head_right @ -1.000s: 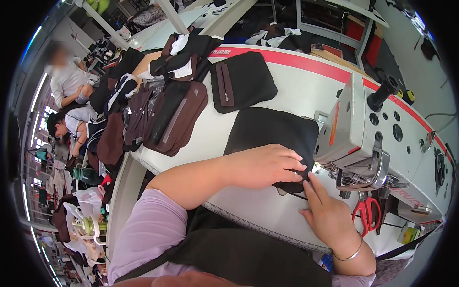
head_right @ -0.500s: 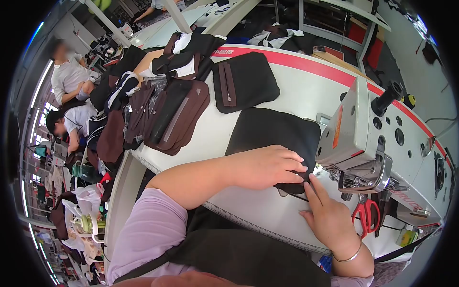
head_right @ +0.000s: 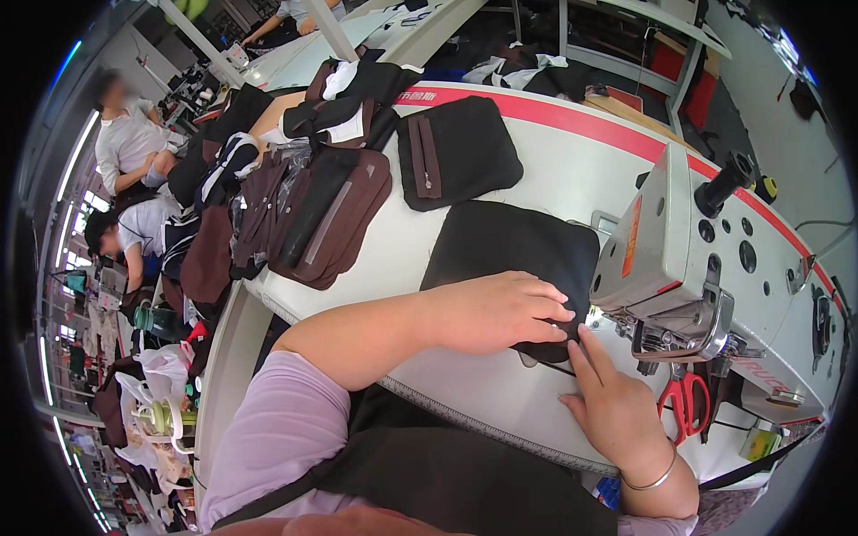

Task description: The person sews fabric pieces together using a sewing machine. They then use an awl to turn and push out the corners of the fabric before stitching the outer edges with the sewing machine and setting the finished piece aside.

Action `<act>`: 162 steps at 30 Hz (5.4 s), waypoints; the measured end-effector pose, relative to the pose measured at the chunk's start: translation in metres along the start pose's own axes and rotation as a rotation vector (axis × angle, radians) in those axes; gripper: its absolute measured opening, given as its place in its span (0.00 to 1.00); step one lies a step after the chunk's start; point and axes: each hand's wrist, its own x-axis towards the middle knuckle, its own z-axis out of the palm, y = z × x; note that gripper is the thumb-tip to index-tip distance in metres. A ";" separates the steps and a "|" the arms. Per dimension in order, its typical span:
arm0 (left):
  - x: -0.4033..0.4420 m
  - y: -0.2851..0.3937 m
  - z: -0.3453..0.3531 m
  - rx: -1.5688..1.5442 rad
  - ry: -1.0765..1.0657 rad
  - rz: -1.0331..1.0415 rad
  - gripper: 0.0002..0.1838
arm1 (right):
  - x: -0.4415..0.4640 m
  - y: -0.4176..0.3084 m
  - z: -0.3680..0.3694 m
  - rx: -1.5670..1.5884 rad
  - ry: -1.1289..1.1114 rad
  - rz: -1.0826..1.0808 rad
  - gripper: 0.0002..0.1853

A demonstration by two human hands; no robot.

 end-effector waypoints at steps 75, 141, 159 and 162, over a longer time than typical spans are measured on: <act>0.014 0.014 -0.004 0.165 0.067 0.045 0.19 | -0.003 0.011 0.006 0.089 0.146 -0.009 0.23; 0.020 -0.007 -0.001 0.065 0.070 0.021 0.18 | 0.000 0.009 0.023 -0.141 0.126 0.044 0.41; 0.027 -0.004 -0.002 0.142 0.140 0.022 0.19 | 0.002 0.009 0.023 -0.134 0.143 0.023 0.40; 0.026 -0.002 -0.002 0.149 0.154 0.015 0.19 | 0.002 0.010 0.023 -0.110 0.132 0.026 0.40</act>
